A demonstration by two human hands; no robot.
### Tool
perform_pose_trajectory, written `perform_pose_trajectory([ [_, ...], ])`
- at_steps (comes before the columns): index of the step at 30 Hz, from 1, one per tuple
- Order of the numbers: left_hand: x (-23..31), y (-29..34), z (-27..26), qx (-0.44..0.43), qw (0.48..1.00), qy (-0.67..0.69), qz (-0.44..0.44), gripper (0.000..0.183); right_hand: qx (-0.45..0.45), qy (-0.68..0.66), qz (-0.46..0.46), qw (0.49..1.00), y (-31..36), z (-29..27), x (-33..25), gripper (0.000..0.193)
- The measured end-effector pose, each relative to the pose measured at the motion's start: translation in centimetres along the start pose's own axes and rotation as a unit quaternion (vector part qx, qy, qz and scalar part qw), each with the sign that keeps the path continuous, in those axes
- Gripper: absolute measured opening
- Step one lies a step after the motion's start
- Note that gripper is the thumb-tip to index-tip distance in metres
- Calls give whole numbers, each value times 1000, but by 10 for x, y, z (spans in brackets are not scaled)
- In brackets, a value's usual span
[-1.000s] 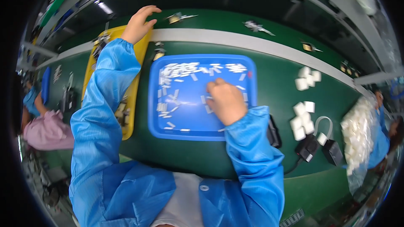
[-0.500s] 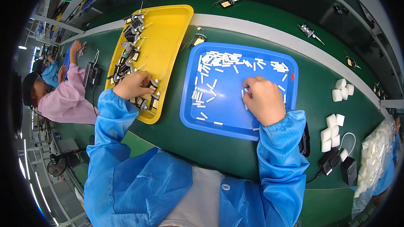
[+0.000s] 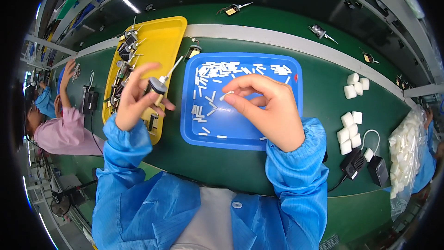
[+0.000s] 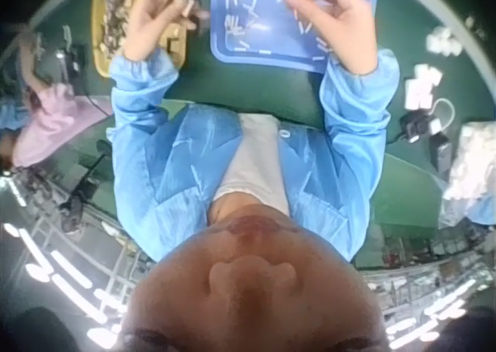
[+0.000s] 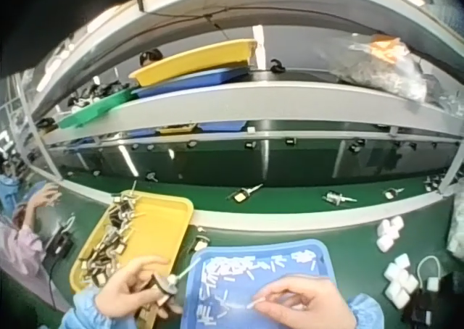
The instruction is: The person assembles electronic components by hand, inserting small white plastic pins into grey component bases on an industrial assembly line.
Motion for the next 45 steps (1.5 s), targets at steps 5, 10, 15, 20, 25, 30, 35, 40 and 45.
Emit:
perform_pose_trajectory([
  [5, -2, -2, 58, -117, 984, 95, 97, 35, 56, -73, -54, 994, 11, -8, -22, 16],
  [10, 0, -1, 77, -56, 982, -55, 170, 42, 103, -79, -81, 988, 19, -19, -31, 15],
  [15, 1, 1, 75, -23, 977, -105, 182, 42, 110, -37, -99, 988, 21, -18, -36, 14],
  [20, 4, 2, 72, -9, 971, -138, 194, 44, 95, -12, -98, 991, 18, -12, -32, 14],
  [25, 5, 0, 71, -6, 970, -137, 202, 45, 122, -35, -89, 988, 19, -17, -33, 15],
  [30, 10, -1, 77, -4, 954, -181, 240, 46, 58, 35, -86, 994, 15, -7, -25, 13],
  [35, 21, -8, 85, -1, 886, -325, 332, 48, 65, 110, -105, 986, 15, -10, -23, 8],
  [40, 21, -20, 90, 4, 857, -356, 371, 45, 59, 89, -67, 992, 9, -10, -17, 9],
  [45, 10, -73, 87, 14, 862, -328, 386, 41, 134, 128, -72, 980, -5, -25, -2, 22],
])
Point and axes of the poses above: each hand's wrist, its own y-axis away from the middle knuckle, its own z-axis out of the palm, x = y × z, the point moved 3 cm from there along -y, towards the middle knuckle, and after that the axes turned 1 degree about x, right-handed, at the moved point
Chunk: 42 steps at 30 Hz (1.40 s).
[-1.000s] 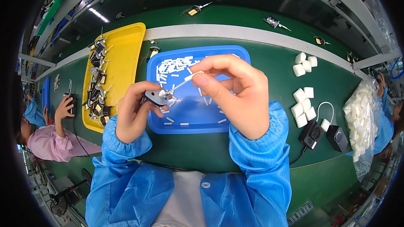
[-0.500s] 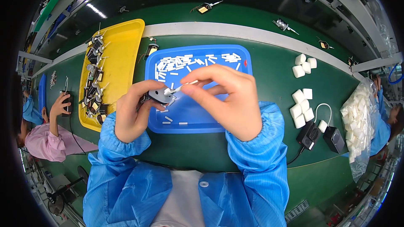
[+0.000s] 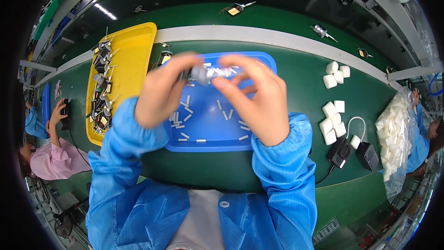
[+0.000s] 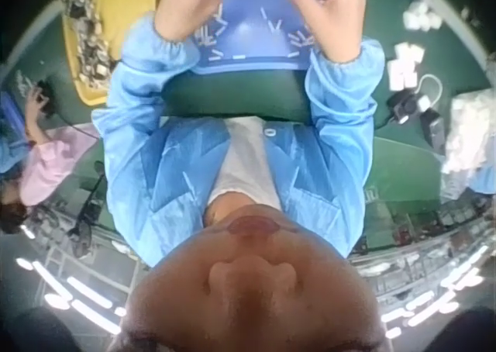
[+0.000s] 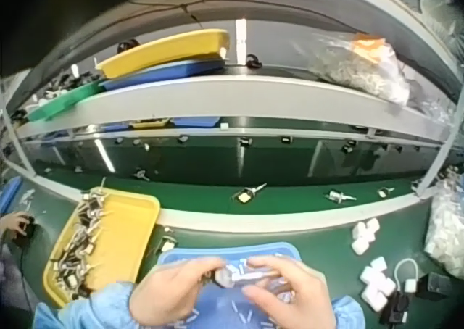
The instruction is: The person assembles electronic components by hand, inserting small white plastic pins into grey component bases on an industrial assembly line.
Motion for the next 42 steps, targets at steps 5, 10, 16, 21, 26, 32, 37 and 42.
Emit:
perform_pose_trajectory([
  [5, -134, -61, 8, -1, 978, -159, -133, 17, 29, 33, 15, 999, -10, -3, 13, 29],
  [10, -231, -91, 8, -89, 944, -280, -152, 21, -28, 111, -19, 993, -12, 11, 33, 15],
  [16, -306, -99, -48, -137, 802, -535, -227, 74, -62, 185, -36, 980, -13, 8, 51, 12],
  [21, -404, -61, -106, -184, 824, -430, -320, 88, -118, 219, -34, 968, -11, 11, 48, 12],
  [26, -374, -65, -101, -120, 819, -480, -291, 41, -141, 272, -18, 952, -3, 20, 66, 18],
  [32, -286, -79, -94, -44, 874, -425, -231, 28, -72, 418, -169, 890, 7, 62, 69, 46],
  [37, -188, -61, -86, 51, 956, -128, -261, 27, -78, 385, -154, 907, 6, 60, 80, 33],
  [42, -78, -3, -52, -37, 969, 26, -244, 23, -79, 345, -142, 925, 7, 51, 86, 13],
])
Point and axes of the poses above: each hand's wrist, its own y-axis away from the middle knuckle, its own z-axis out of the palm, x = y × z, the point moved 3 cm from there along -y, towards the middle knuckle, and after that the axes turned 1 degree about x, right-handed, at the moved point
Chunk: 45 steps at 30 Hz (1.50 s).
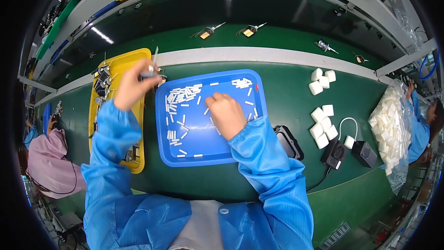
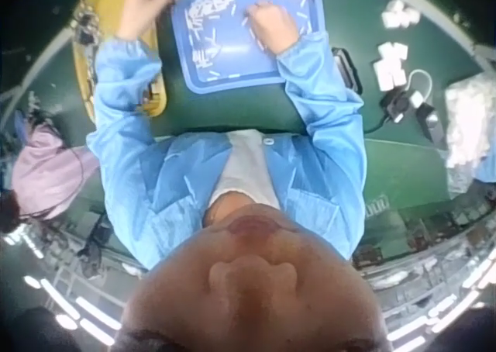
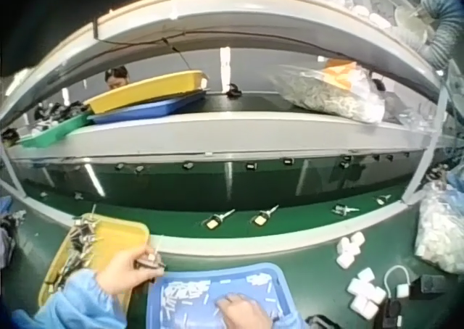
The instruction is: The person assembles electronic components by hand, inserting small white plastic pins into grey component bases on an industrial assembly line.
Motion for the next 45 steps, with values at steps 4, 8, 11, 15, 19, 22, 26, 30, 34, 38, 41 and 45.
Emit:
perform_pose_trajectory([
  [4, 14, 74, 29, -48, 981, 168, -85, 20, 4, -264, 61, 962, -11, -35, -9, 15],
  [8, 35, 107, 39, -62, 932, 316, -166, 25, 45, -415, 101, 903, -12, -81, -35, 16],
  [11, 52, 117, 44, -117, 943, 235, -203, 34, 70, -459, 140, 875, -5, -98, -49, 14],
  [15, 70, 120, 45, -64, 996, 60, 15, 39, 82, -525, 150, 834, 1, -100, -62, 13],
  [19, 72, 118, 49, -49, 995, 35, 85, 36, 94, -541, 137, 824, 1, -97, -63, 13],
  [22, 73, 118, 49, -39, 994, 23, 98, 35, 85, -550, 134, 820, 0, -95, -65, 13],
  [26, 73, 114, 50, -30, 992, -18, 119, 34, 87, -501, 139, 850, -2, -94, -63, 13],
  [30, 73, 110, 48, -31, 992, -37, 117, 34, 77, -508, 155, 844, -3, -92, -59, 12],
  [34, 72, 105, 49, -43, 992, -48, 108, 34, 83, -507, 156, 844, -5, -92, -56, 13],
  [38, 69, 103, 53, 13, 987, -48, 151, 41, 21, -464, 155, 872, -6, -79, -60, 16],
  [41, 63, 102, 53, 16, 990, -70, 124, 48, -8, -458, 148, 876, -8, -73, -64, 19],
  [45, 67, 97, 52, 28, 980, -114, 162, 52, 7, -379, 138, 915, -11, -71, -63, 19],
])
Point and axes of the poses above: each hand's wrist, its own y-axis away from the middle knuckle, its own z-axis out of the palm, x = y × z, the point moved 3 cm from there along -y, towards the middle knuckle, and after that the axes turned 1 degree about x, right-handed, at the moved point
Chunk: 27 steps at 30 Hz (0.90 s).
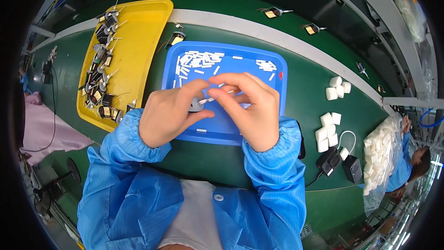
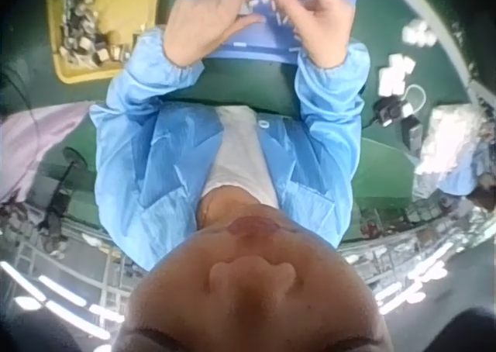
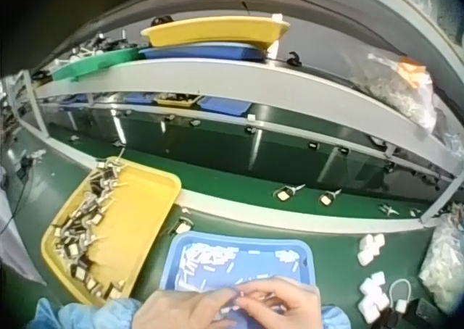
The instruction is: The person assembles electronic components by hand, inserting small white plastic pins into grey component bases on an industrial assembly line.
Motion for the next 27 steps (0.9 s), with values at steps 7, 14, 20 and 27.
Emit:
perform_pose_trajectory([
  [7, -6, -12, 5, -3, 999, -19, 36, 62, -16, -7, -1, 1000, -9, 2, 12, 27],
  [14, -60, -75, 22, -25, 999, 22, -3, 34, 147, 24, -26, 988, -24, -15, 19, 35],
  [20, -196, -147, 63, 16, 994, -75, -84, 30, 47, 63, -27, 997, -24, -8, 31, 23],
  [27, -201, -118, 14, 36, 993, -109, -42, 36, -32, 246, -49, 967, -25, -1, 54, 15],
])
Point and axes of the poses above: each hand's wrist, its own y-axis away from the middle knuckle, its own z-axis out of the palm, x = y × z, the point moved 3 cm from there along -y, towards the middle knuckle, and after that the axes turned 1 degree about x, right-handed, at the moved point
